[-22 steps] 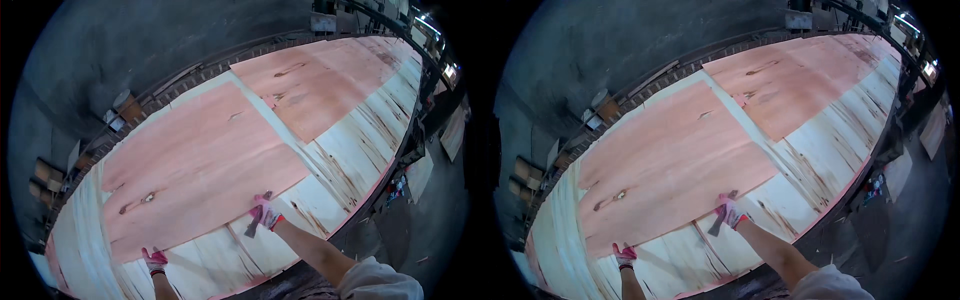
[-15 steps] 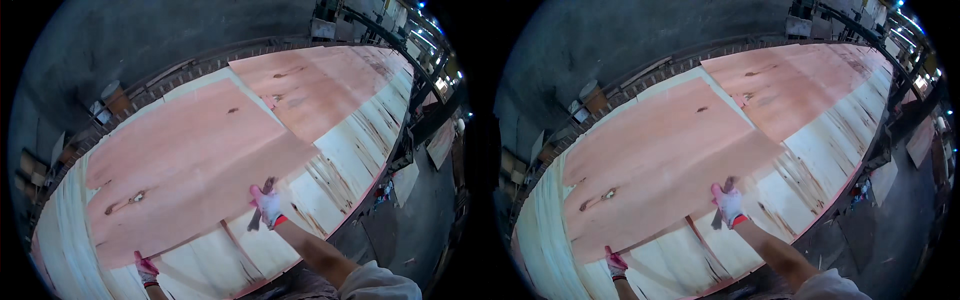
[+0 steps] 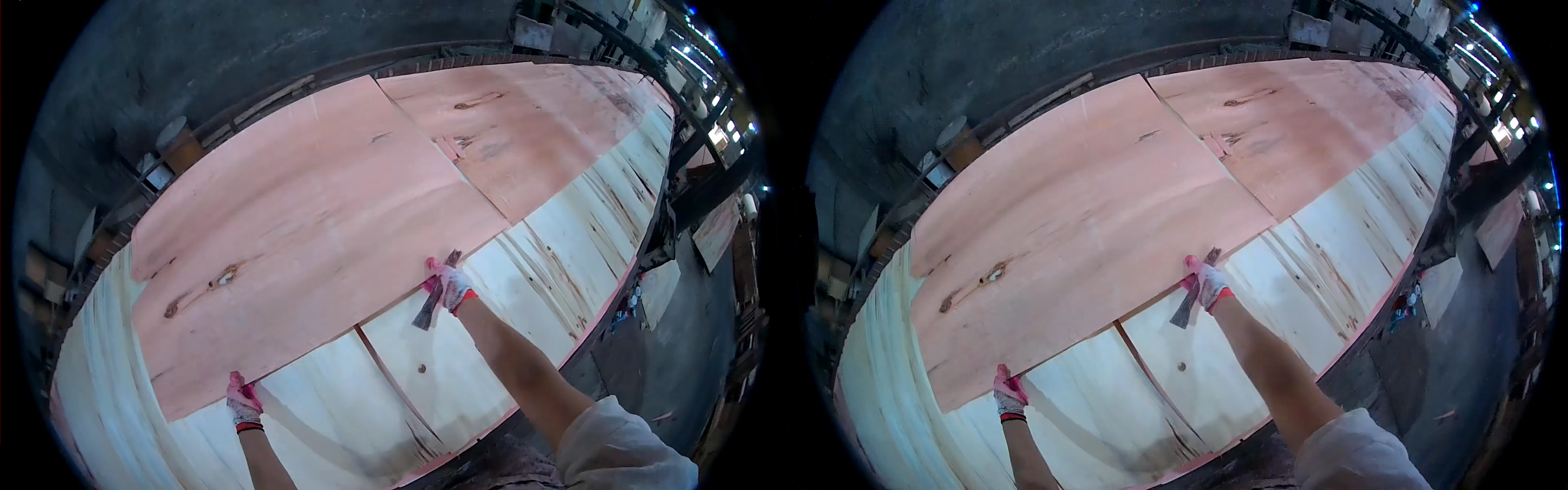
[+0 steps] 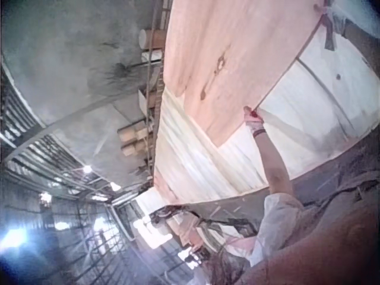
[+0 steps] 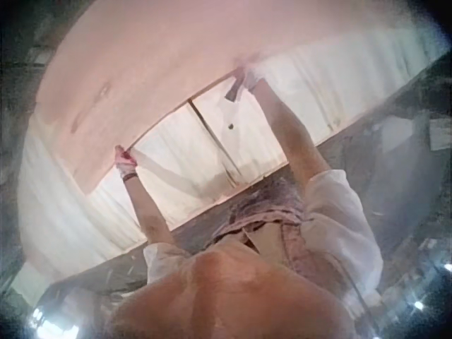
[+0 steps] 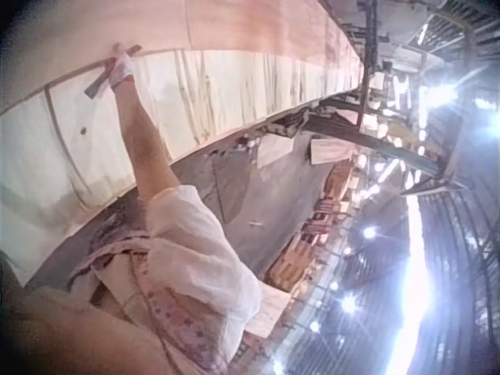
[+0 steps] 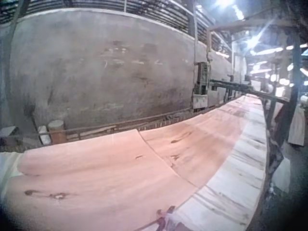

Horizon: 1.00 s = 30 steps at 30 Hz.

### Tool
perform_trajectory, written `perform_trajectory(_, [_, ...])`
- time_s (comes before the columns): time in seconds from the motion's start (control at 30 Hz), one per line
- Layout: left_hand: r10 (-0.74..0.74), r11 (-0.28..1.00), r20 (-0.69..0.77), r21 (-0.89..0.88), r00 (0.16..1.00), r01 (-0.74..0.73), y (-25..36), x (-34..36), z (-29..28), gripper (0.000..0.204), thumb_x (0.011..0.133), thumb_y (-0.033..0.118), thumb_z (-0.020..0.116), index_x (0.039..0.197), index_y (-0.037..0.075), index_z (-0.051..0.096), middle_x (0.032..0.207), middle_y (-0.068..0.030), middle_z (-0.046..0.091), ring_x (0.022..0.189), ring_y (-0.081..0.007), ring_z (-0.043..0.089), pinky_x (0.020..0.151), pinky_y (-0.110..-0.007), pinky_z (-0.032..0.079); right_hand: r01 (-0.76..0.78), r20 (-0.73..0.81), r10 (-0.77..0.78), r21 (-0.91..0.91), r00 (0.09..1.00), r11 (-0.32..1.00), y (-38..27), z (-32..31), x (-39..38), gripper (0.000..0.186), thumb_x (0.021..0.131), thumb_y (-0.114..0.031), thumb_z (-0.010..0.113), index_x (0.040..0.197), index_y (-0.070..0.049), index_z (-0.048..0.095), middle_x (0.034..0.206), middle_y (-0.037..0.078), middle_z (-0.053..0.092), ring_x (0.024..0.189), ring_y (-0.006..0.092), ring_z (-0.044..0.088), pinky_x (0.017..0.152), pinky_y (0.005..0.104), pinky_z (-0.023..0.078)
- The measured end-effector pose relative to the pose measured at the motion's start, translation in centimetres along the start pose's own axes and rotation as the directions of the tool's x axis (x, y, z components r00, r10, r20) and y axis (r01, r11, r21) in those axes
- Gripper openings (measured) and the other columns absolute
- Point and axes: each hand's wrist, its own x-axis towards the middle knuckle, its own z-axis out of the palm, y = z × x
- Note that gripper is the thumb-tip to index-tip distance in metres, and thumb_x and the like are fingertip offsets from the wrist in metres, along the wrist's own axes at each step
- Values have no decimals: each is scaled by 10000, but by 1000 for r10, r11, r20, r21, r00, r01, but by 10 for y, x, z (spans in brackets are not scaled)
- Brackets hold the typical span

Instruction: The person organizes and aligns large sheets of plywood on a long work surface, handling them by hand and using a small hand scraper to clean or flatten sections. The person moves stacks of material and applies thin pink strips between layers.

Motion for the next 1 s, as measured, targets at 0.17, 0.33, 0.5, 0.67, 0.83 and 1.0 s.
perform_trajectory(0.17, [22, 995, 47, 97, 999, -27, -18, -1, -14, 312, 907, 357, 611, 1063, 88, 597, 870, 33, 579, 733, -76, 543, 612, -201, 462, 73, 16, -73, 10, 997, 997, 13, -14, 4, 312, 829, -236, 719, 1069, -87, 587, 962, 30, 619, 771, 185, 617, 680, 365, 566])
perform_trajectory(0.33, [45, 992, 41, 113, 998, -50, -20, -27, 19, 277, 886, 322, 653, 1049, 103, 607, 978, 9, 617, 788, -83, 581, 641, -193, 489, 192, -30, -192, 1, 981, 981, -7, -4, -17, 253, 842, -231, 705, 1025, -85, 608, 903, 19, 611, 702, 158, 597, 641, 331, 562])
perform_trajectory(0.5, [53, 987, -63, 155, 997, -42, -23, -44, 29, 246, 881, 248, 667, 1021, 58, 598, 1055, -32, 637, 891, -147, 618, 746, -266, 536, 232, -161, -200, 218, 967, 948, -1, 0, -5, 167, 840, -196, 699, 955, -111, 612, 827, 4, 619, 667, 142, 593, 559, 307, 520])
perform_trajectory(0.67, [73, 983, -28, 171, 997, -67, -15, -66, 51, 289, 832, 265, 725, 977, 52, 593, 1025, -93, 646, 882, -167, 638, 719, -294, 553, 185, -172, -124, 414, 977, 891, 12, 13, 3, 234, 859, -308, 659, 996, -134, 584, 825, 8, 618, 739, 185, 607, 651, 353, 508])
perform_trajectory(0.83, [-110, 964, -153, 225, 982, 143, -24, -37, 32, 323, 841, 343, 708, 981, 67, 615, 863, -32, 638, 680, -120, 605, 624, -234, 530, 232, -191, -193, 210, 962, 950, 31, -5, -1, 265, 880, -350, 638, 1023, -134, 581, 910, 8, 605, 809, 191, 603, 729, 362, 513])
perform_trajectory(1.0, [-176, 981, -70, 66, 982, 181, -26, -37, 38, 336, 844, 377, 695, 820, 64, 576, 676, -33, 600, 541, -117, 556, 482, -234, 461, 193, -67, -182, 223, 981, 956, 35, -34, 2, 133, 905, -320, 600, 942, -194, 581, 829, -22, 562, 734, 156, 560, 682, 296, 490])
